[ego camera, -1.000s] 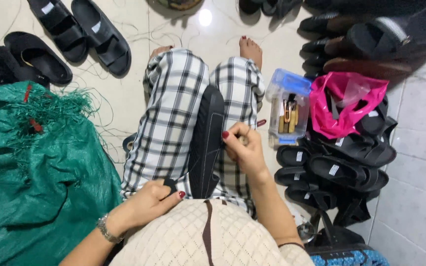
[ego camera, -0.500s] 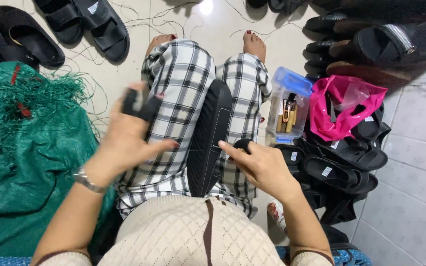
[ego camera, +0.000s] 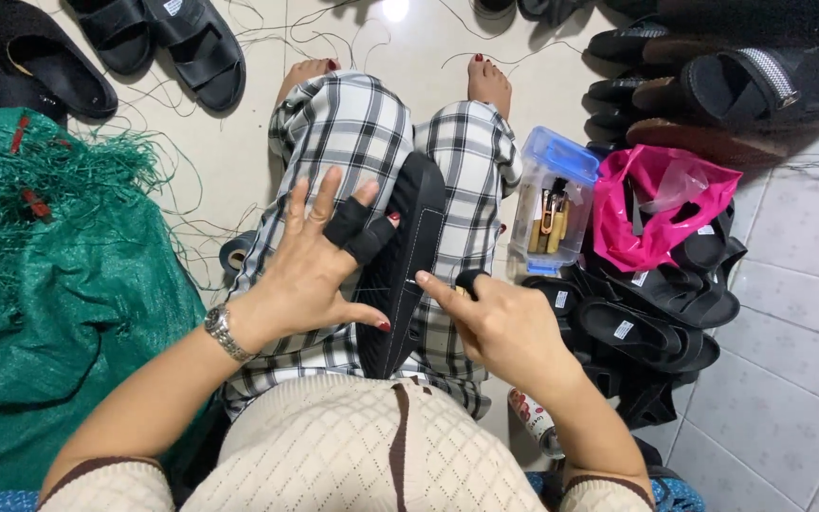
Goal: Hand-stitching the strap of a black sandal to repair it.
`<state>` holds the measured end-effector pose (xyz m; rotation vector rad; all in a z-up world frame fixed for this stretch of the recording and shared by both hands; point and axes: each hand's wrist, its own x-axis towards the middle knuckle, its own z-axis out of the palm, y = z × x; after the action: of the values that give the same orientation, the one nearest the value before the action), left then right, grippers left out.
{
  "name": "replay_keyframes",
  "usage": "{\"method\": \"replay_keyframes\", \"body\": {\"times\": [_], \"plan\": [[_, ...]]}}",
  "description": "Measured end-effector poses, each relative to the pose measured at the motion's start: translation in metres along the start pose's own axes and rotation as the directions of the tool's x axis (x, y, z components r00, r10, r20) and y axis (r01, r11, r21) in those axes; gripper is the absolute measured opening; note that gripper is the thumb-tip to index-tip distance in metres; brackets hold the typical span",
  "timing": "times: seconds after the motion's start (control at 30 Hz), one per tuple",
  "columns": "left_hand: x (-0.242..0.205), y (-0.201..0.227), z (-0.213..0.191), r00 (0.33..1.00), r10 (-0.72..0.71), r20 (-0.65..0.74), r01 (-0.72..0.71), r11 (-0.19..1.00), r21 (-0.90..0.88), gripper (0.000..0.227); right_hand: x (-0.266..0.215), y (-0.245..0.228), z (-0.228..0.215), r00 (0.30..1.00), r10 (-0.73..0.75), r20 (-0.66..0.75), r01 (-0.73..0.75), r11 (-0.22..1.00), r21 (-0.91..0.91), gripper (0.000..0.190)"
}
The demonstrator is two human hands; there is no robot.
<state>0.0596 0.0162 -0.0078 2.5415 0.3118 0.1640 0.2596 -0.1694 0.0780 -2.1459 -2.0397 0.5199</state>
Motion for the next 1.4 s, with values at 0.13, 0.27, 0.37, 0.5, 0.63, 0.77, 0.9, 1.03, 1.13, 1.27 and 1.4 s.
{"method": "replay_keyframes", "body": {"times": [0.13, 0.27, 0.37, 0.5, 0.63, 0.77, 0.9, 1.03, 1.13, 1.27, 1.4], "plan": [[0.002, -0.003, 0.010, 0.995, 0.054, -0.087, -0.051, 0.998, 0.034, 0.116, 0.000, -0.011, -0.003, 1.000, -0.018, 0.014, 0.020, 0.985, -0.172, 0.054], [0.003, -0.008, 0.018, 0.988, 0.070, -0.139, -0.063, 0.996, 0.058, 0.115, 0.007, -0.009, 0.005, 0.998, -0.061, -0.019, 0.059, 0.993, -0.103, 0.054], [0.004, -0.011, 0.020, 0.985, 0.072, -0.158, -0.059, 0.995, 0.081, 0.118, 0.017, -0.007, 0.013, 0.995, -0.067, -0.069, 0.068, 0.998, 0.009, 0.042], [-0.001, -0.010, 0.022, 0.977, 0.092, -0.193, -0.077, 0.994, 0.083, 0.119, 0.023, -0.004, 0.011, 0.993, -0.088, -0.081, 0.090, 0.996, 0.022, 0.034], [-0.017, 0.002, 0.021, 0.931, -0.011, -0.364, -0.005, 0.999, -0.044, 0.089, 0.020, 0.005, 0.014, 0.992, -0.064, -0.112, 0.074, 0.993, 0.092, 0.024], [-0.038, 0.026, 0.013, 0.881, -0.164, -0.444, 0.111, 0.983, -0.144, 0.021, 0.011, 0.002, 0.027, 0.991, -0.057, -0.124, 0.051, 0.997, -0.054, 0.014], [-0.037, 0.029, -0.008, 0.925, -0.146, -0.350, 0.157, 0.988, 0.005, 0.034, 0.009, -0.004, 0.027, 0.992, -0.049, -0.119, 0.022, 0.975, -0.221, 0.010], [-0.046, 0.031, -0.002, 0.935, -0.353, 0.030, 0.159, 0.341, -0.927, 0.024, 0.010, -0.006, 0.031, 0.981, -0.098, -0.167, 0.059, 0.973, -0.223, 0.011], [-0.043, 0.035, 0.008, 0.914, -0.332, 0.232, 0.180, -0.182, -0.967, 0.033, 0.011, -0.001, 0.037, 0.958, -0.131, -0.256, 0.099, 0.986, -0.132, 0.012], [-0.023, 0.046, 0.006, 0.735, -0.605, 0.305, 0.391, 0.010, -0.921, 0.023, 0.012, 0.004, 0.040, 0.934, -0.166, -0.315, 0.133, 0.983, -0.123, 0.009], [-0.023, 0.058, 0.009, 0.776, -0.548, 0.311, 0.442, 0.122, -0.889, 0.031, 0.011, 0.008, 0.043, 0.922, -0.190, -0.337, 0.157, 0.980, -0.123, 0.011]]}}
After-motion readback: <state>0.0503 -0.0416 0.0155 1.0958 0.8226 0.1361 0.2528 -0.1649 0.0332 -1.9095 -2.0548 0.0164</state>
